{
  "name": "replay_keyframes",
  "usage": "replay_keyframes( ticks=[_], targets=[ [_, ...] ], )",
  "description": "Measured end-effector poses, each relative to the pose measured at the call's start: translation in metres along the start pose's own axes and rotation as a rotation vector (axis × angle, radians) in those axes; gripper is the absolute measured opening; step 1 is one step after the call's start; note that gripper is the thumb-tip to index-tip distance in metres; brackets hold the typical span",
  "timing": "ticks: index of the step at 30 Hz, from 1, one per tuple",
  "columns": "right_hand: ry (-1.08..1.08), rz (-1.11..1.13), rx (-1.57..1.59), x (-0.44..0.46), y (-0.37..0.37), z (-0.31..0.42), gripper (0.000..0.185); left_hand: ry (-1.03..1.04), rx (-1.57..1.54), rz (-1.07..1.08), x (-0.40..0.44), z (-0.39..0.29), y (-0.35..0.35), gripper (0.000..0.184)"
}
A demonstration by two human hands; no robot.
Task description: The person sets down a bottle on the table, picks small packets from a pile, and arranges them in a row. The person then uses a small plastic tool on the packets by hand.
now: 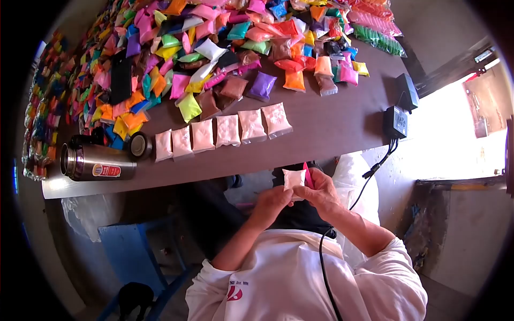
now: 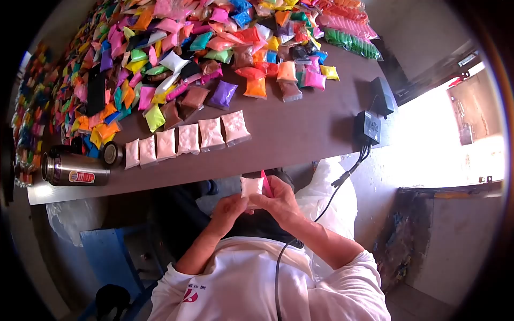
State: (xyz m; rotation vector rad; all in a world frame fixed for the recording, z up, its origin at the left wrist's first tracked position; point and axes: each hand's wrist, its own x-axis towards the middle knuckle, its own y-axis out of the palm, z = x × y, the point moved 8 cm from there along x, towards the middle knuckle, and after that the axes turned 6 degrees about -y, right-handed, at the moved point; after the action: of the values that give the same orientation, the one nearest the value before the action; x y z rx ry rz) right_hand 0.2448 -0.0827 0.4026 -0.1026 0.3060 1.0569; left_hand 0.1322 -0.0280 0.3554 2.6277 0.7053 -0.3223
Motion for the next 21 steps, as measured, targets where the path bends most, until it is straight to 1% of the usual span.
replay_keyframes(
  ticks=[2,4,5,8,10,11,12,13,14,16,17,19,21],
  targets=[
    [-0.024,0.016,-0.041,-0.001,-0.001,0.002,0.04,0.017,0.031,-0.011,-0.003,-0.002,0.0,0.042],
    [0.128,0.067,0.135,-0.001,-0.004,-0.012,0.035,0.034,0.063,-0.02,-0.005,-0.007,0.002,0.042],
    [0.131,0.066,0.137,0.0,-0.003,-0.014,0.035,0.028,0.07,-0.039,-0.007,-0.007,0.002,0.042],
    [0.086,0.085,0.105,0.005,-0.001,-0.014,0.033,0.035,0.087,-0.075,-0.009,-0.012,0.005,0.042],
    [0.074,0.093,0.132,0.006,0.0,-0.015,0.027,0.047,0.097,-0.091,-0.012,-0.019,0.006,0.042],
    [0.076,0.093,0.133,0.006,0.002,-0.016,0.027,0.043,0.166,-0.079,-0.013,-0.022,0.008,0.043],
    [0.062,0.072,0.231,0.006,0.005,-0.015,0.025,0.04,0.235,-0.068,-0.013,-0.024,0.01,0.043],
    [0.048,0.052,0.33,0.006,0.006,-0.015,0.024,0.038,0.234,-0.068,-0.013,-0.023,0.01,0.043],
    [0.051,0.052,0.33,0.006,0.006,-0.016,0.024,0.048,0.211,-0.048,-0.014,-0.022,0.013,0.043],
    [-0.006,0.133,0.37,0.007,0.007,-0.01,0.023,0.057,0.189,-0.028,-0.014,-0.022,0.016,0.043],
    [-0.005,0.131,0.371,0.007,0.005,-0.01,0.023,0.059,0.165,-0.033,-0.014,-0.024,0.015,0.042],
    [0.072,0.139,0.335,0.007,0.003,-0.016,0.022,0.06,0.14,-0.039,-0.015,-0.028,0.014,0.042],
    [0.056,0.14,0.274,0.008,0.009,-0.009,0.022,0.026,0.249,-0.038,-0.016,-0.031,0.013,0.044]
  ],
)
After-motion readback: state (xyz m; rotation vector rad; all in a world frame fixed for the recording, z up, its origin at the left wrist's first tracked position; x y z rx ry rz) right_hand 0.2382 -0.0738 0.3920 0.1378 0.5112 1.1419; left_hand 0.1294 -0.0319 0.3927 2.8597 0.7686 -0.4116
